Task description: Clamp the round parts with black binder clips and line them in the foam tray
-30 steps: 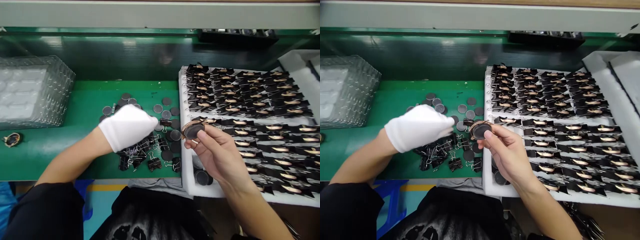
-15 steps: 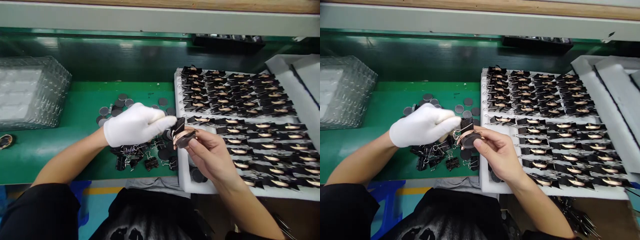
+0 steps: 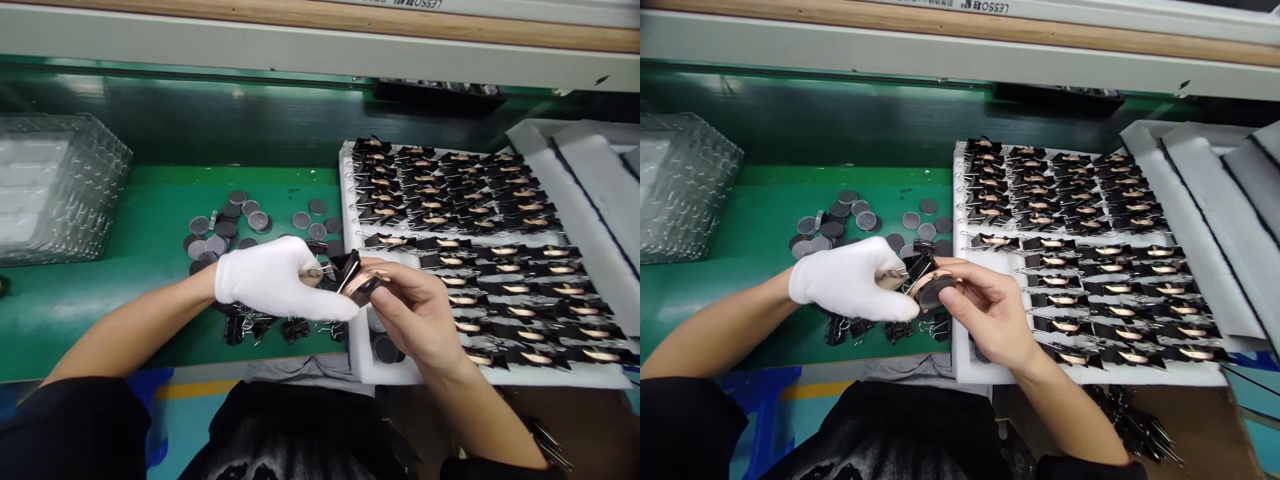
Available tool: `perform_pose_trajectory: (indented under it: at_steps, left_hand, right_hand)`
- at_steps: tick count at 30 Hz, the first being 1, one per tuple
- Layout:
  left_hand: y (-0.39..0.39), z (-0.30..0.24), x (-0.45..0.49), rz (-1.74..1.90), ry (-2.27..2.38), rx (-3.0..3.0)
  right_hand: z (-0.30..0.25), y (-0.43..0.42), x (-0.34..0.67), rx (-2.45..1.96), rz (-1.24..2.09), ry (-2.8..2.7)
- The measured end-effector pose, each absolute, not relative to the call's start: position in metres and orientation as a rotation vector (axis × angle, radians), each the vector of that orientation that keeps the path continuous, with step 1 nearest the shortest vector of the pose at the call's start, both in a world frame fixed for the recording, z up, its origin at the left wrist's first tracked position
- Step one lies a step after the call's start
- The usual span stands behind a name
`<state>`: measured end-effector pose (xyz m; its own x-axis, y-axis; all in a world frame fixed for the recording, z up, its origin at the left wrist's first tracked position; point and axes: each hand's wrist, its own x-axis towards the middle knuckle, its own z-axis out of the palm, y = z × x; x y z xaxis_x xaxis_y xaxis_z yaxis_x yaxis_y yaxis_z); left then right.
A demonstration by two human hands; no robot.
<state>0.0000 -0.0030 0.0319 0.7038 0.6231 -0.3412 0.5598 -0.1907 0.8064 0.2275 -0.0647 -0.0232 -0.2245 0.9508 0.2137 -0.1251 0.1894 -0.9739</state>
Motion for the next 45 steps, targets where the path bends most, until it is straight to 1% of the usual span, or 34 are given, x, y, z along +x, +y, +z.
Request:
perform_pose_trajectory:
  at_steps: [9, 17, 23, 29, 33, 40, 45]
  left_hand:
    - [-0.01, 0.029, 0.006, 0.252, 0.975, 1.963]
    - [-0.012, 0.029, 0.008, 0.203, 1.009, 1.995]
    - [-0.013, 0.029, 0.009, 0.278, 0.994, 2.053]
    - [-0.008, 0.027, 0.008, 0.315, 1.016, 2.111]
    - [-0.008, 0.026, 0.009, 0.3, 0.999, 2.064]
    - [-0.011, 0.021, 0.01, 0.347, 0.979, 1.98]
    - [-0.009, 0.023, 0.01, 0.307, 0.899, 1.889]
  right_hand:
    - [-0.022, -0.063, 0.228, -0.907, 1.352, -1.256]
    - [-0.023, -0.062, 0.228, -0.952, 1.284, -1.296]
    - [-0.022, -0.062, 0.229, -0.946, 1.35, -1.325]
    - [-0.013, -0.055, 0.229, -0.981, 1.285, -1.154]
    - [-0.008, -0.048, 0.233, -1.034, 1.266, -1.008]
    - [-0.01, -0.048, 0.235, -1.026, 1.359, -1.008]
    - [-0.008, -0.047, 0.235, -1.002, 1.409, -0.963]
